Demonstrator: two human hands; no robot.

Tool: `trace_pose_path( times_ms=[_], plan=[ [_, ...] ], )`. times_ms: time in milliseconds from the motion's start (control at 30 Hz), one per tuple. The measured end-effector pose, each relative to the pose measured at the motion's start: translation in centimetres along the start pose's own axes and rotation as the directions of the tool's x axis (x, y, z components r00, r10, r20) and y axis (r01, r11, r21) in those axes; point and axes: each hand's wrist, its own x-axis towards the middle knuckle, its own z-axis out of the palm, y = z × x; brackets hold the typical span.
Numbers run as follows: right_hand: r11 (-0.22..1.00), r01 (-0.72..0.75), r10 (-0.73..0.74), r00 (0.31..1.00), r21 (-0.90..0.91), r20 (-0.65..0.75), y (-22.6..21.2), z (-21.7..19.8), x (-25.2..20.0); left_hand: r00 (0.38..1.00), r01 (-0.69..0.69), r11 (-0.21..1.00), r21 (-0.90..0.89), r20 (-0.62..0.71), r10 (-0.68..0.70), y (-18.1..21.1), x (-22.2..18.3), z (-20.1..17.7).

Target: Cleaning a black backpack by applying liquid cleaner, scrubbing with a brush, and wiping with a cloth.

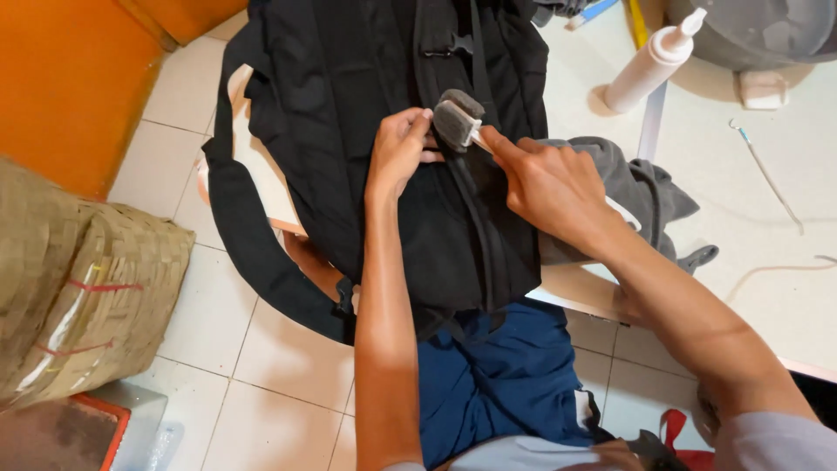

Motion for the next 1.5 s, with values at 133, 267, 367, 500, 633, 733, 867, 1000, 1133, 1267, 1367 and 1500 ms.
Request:
trace_pose_path(
  times_ms=[133, 267, 367, 500, 633, 733, 867, 1000, 1133, 1267, 1367, 1500],
  plan=[
    [0.999, -0.022, 0.019, 0.998, 0.047, 0.059, 0.4, -0.2, -1.3, 1.0, -0.016, 0.999, -0.029, -0.001, 0.016, -0.1, -0.1, 0.0],
    [0.963, 0.043, -0.065, 0.995, 0.266, 0.076, 2.4, -0.6, -5.8, 1.0, -0.016, 0.999, -0.029, 0.011, 0.017, 0.1, -0.1, -0.3],
    [0.986, 0.052, -0.067, 0.994, 0.158, 0.09, 3.2, -0.8, -5.8, 0.999, -0.039, 0.999, -0.009, 0.003, 0.039, -0.6, 0.5, -0.3],
    [1.0, -0.012, 0.012, 0.997, 0.001, 0.076, 1.3, -1.2, -1.6, 0.999, -0.047, 0.999, 0.018, -0.023, 0.047, -0.6, 0.4, 0.2],
    [0.999, 0.047, -0.047, 0.998, -0.018, 0.041, 0.9, -1.5, 0.2, 0.997, -0.06, 0.996, 0.064, -0.053, 0.064, -0.2, 0.4, 0.1],
    [0.993, 0.113, -0.109, 0.985, -0.024, 0.136, 1.1, -2.4, -2.7, 0.996, -0.054, 0.996, 0.077, -0.065, 0.059, -0.3, -0.1, 0.3],
    [0.985, 0.156, -0.133, 0.956, -0.072, 0.26, 1.4, -4.1, -5.3, 0.993, -0.09, 0.986, 0.143, -0.067, 0.101, -1.2, 0.8, -0.3],
    [0.968, 0.147, -0.096, 0.966, -0.202, 0.241, 0.9, -3.4, -4.2, 0.989, -0.128, 0.985, 0.112, -0.064, 0.136, 0.3, -0.4, 0.0],
    [0.98, 0.109, -0.085, 0.985, -0.169, 0.147, 0.3, -2.8, -1.5, 0.992, -0.076, 0.987, 0.139, -0.091, 0.089, 1.5, -1.1, 0.2],
    [0.986, 0.114, -0.084, 0.972, -0.125, 0.218, 0.6, -3.4, -2.8, 0.982, -0.167, 0.974, 0.151, -0.059, 0.177, 0.3, -0.4, -0.2],
    [0.981, 0.142, -0.09, 0.934, -0.13, 0.347, 1.7, -5.1, -3.9, 0.984, -0.164, 0.975, 0.148, -0.037, 0.172, 0.8, -0.8, -0.1],
    [0.981, 0.082, 0.001, 0.906, -0.177, 0.423, 2.1, -5.9, -0.6, 0.995, -0.063, 0.993, 0.095, -0.072, 0.07, 2.0, -0.7, 0.2]
  ],
)
